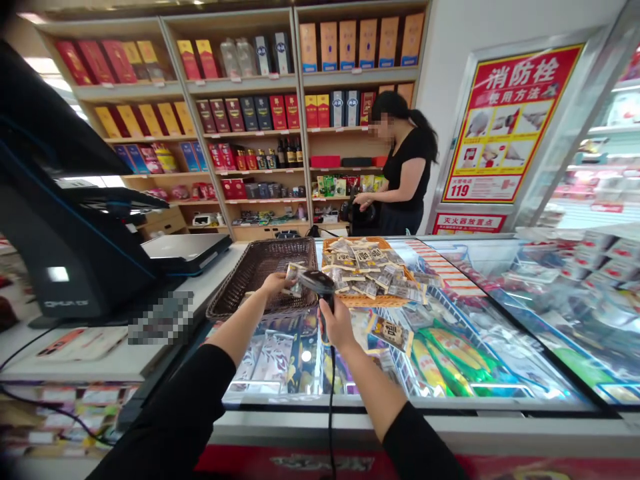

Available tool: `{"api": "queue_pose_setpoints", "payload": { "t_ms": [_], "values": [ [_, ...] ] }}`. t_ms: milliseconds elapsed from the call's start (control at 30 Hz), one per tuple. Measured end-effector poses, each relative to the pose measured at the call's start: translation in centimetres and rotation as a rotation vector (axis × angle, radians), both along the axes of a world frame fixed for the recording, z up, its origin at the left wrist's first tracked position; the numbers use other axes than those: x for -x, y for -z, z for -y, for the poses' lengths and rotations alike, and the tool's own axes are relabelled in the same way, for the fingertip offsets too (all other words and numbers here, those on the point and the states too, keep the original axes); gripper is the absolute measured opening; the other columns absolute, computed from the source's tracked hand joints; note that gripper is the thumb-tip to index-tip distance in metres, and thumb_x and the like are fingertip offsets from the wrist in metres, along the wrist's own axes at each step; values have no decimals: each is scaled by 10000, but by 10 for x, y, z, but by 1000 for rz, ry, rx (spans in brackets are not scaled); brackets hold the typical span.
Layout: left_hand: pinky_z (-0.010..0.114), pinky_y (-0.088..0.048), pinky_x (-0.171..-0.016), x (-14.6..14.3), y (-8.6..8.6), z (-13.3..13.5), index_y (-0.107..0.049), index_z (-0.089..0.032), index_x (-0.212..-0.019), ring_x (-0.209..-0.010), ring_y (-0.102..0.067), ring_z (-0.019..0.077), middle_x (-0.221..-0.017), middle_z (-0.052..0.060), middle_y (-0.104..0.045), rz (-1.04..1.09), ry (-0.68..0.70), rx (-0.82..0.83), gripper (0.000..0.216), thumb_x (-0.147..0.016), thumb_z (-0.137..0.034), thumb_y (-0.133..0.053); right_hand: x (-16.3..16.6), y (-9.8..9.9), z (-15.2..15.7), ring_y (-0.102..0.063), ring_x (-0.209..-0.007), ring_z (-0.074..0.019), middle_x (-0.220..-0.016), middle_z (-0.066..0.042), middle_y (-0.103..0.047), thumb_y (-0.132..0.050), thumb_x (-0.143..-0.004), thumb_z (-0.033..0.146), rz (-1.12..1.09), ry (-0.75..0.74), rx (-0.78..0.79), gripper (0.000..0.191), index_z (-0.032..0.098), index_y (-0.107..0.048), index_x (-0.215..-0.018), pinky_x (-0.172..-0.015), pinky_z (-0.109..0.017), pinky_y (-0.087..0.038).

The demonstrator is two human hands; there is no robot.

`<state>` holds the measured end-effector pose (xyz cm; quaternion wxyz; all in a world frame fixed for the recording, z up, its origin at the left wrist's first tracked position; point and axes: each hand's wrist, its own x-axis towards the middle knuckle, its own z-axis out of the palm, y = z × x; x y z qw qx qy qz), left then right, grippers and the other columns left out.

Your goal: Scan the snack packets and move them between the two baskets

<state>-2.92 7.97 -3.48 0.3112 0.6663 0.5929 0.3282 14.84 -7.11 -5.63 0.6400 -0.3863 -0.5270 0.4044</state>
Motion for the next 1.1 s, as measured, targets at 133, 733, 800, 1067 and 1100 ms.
{"api": "queue_pose_setpoints", "payload": {
  "t_ms": [133, 733, 800, 1067, 1100],
  "values": [
    [227, -447, -573, 10, -1, 2, -699, -123, -820, -605, -596, 134, -698, 48, -679, 469, -126, -21, 322, -589, -346, -718, 4, 10, 8, -477, -365, -120, -517, 42, -515, -477, -860, 428, 332, 95, -12, 230, 201, -499, -829, -374, -221, -356],
    [257, -459, -621, 7, -3, 8, -685, -139, -788, -697, -614, 173, -767, 53, -684, 662, -57, -9, 334, -524, -334, -748, -4, 17, 11, -528, -445, -154, -547, 8, -547, -435, -882, 391, 494, 125, -42, 225, 189, -530, -852, -424, -236, -370],
    [256, -460, -622, 6, -7, 10, -682, -140, -782, -687, -612, 167, -749, 48, -681, 658, -77, 10, 321, -523, -317, -752, -4, 17, 11, -524, -442, -149, -555, 8, -546, -423, -890, 386, 492, 121, -36, 224, 189, -515, -837, -420, -233, -367],
    [247, -469, -584, 6, -5, 10, -691, -132, -814, -688, -619, 173, -752, 63, -687, 602, -84, -12, 382, -521, -364, -765, -2, 14, 13, -470, -351, -123, -516, 40, -516, -467, -863, 435, 289, 97, 21, 238, 205, -486, -805, -358, -230, -352],
    [243, -468, -574, 6, -5, 9, -692, -131, -831, -678, -618, 170, -759, 66, -688, 586, -83, -24, 390, -538, -382, -753, -2, 13, 12, -461, -340, -118, -521, 44, -513, -468, -861, 446, 219, 97, 19, 245, 208, -475, -804, -348, -230, -352]
  ]
}}
